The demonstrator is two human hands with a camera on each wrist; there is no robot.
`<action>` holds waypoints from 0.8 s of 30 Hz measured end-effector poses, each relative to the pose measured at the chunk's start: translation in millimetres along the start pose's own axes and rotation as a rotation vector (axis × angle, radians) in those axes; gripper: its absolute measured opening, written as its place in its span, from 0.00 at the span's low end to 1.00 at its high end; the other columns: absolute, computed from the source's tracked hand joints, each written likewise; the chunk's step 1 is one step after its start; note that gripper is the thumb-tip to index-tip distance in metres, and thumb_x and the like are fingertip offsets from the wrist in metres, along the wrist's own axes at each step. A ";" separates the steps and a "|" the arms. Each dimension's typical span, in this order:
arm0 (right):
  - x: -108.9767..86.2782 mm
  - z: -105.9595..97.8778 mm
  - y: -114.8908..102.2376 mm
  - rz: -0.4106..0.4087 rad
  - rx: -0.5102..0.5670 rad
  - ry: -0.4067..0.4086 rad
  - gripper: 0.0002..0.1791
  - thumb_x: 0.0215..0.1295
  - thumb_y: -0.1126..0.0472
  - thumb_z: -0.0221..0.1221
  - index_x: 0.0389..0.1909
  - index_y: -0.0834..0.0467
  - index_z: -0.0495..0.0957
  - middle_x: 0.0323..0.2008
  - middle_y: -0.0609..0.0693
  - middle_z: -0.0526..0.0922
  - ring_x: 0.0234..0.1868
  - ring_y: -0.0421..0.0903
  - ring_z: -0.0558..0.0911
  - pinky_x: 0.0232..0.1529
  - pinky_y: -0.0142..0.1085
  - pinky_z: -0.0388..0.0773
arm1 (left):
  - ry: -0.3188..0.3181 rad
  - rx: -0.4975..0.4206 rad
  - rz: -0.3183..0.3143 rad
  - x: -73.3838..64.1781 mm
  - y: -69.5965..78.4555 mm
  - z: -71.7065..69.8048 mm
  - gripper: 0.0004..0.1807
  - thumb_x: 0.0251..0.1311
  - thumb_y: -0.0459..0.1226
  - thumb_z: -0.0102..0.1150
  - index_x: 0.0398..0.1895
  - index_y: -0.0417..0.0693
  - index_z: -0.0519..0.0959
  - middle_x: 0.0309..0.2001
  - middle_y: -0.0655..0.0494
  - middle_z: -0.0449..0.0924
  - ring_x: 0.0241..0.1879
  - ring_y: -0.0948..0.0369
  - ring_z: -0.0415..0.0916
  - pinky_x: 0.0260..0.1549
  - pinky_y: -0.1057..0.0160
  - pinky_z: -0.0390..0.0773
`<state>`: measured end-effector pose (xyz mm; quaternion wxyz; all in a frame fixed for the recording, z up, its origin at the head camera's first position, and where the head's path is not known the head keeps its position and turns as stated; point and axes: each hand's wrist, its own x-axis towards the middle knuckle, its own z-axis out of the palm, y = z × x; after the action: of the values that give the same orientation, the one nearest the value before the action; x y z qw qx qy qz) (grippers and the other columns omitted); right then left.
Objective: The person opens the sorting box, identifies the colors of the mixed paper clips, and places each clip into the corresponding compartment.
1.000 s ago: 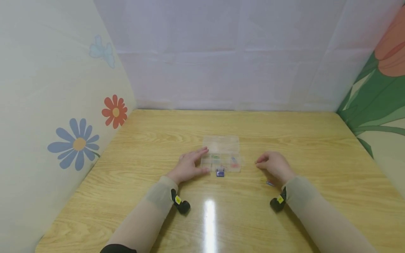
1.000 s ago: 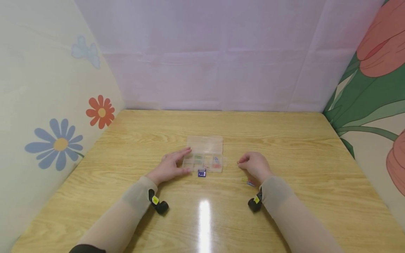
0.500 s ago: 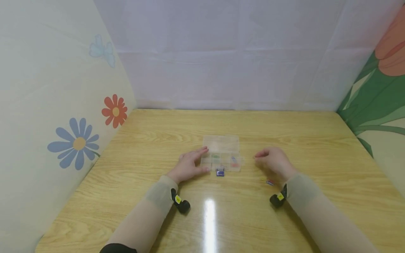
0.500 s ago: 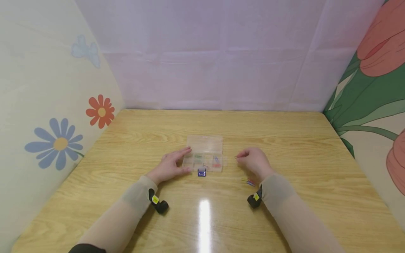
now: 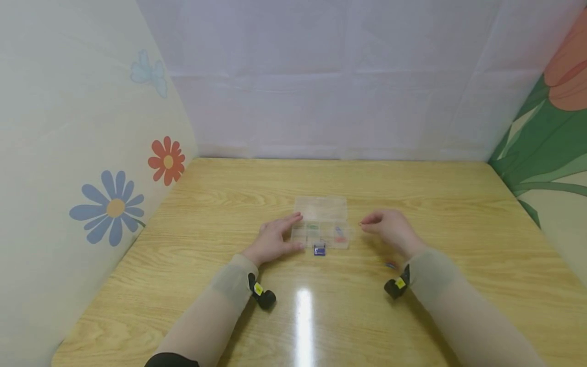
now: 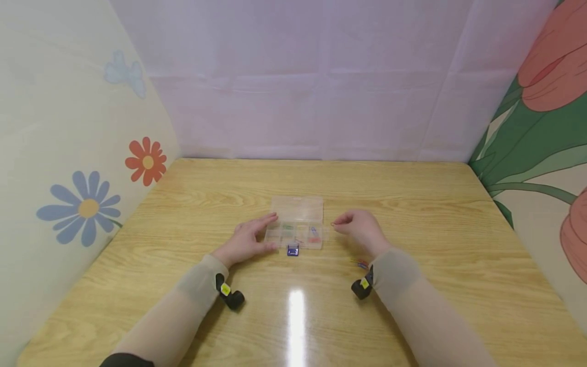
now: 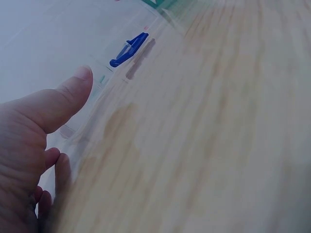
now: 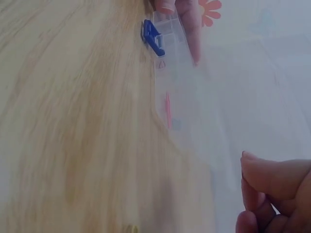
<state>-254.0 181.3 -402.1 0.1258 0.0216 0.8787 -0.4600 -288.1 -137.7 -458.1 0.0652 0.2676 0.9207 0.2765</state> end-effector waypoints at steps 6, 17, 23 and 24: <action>2.3 4.0 -5.5 -0.006 0.012 -0.017 0.13 0.64 0.57 0.62 0.46 0.58 0.80 0.49 0.55 0.80 0.51 0.53 0.75 0.52 0.48 0.71 | -0.003 0.001 -0.002 -0.9 1.0 -0.7 0.45 0.55 0.58 0.63 0.74 0.58 0.57 0.74 0.67 0.50 0.71 0.54 0.54 0.66 0.46 0.45; 5.2 17.3 -19.9 -0.021 0.029 -0.023 0.11 0.63 0.60 0.62 0.45 0.58 0.81 0.49 0.55 0.81 0.53 0.54 0.75 0.57 0.53 0.67 | 0.005 -0.001 0.005 -1.1 1.2 -0.5 0.45 0.55 0.57 0.63 0.74 0.57 0.57 0.74 0.66 0.51 0.71 0.53 0.54 0.66 0.44 0.44; 7.8 27.0 -23.8 -0.016 0.036 -0.025 0.09 0.61 0.61 0.63 0.42 0.57 0.82 0.45 0.53 0.82 0.50 0.52 0.75 0.55 0.50 0.69 | -0.004 -0.001 -0.004 -1.3 1.5 -1.2 0.45 0.55 0.58 0.63 0.74 0.58 0.57 0.74 0.67 0.50 0.71 0.54 0.53 0.67 0.45 0.44; 8.6 28.8 -23.9 -0.017 0.035 -0.024 0.09 0.61 0.61 0.63 0.41 0.56 0.82 0.44 0.52 0.82 0.50 0.52 0.75 0.56 0.50 0.68 | -0.005 -0.002 -0.005 -1.2 1.6 -1.3 0.45 0.55 0.58 0.63 0.74 0.58 0.57 0.74 0.67 0.50 0.71 0.54 0.53 0.67 0.45 0.43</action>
<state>-260.2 143.4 -400.7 0.1321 0.0108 0.8692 -0.4764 -286.7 -137.9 -456.2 0.0685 0.2659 0.9210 0.2765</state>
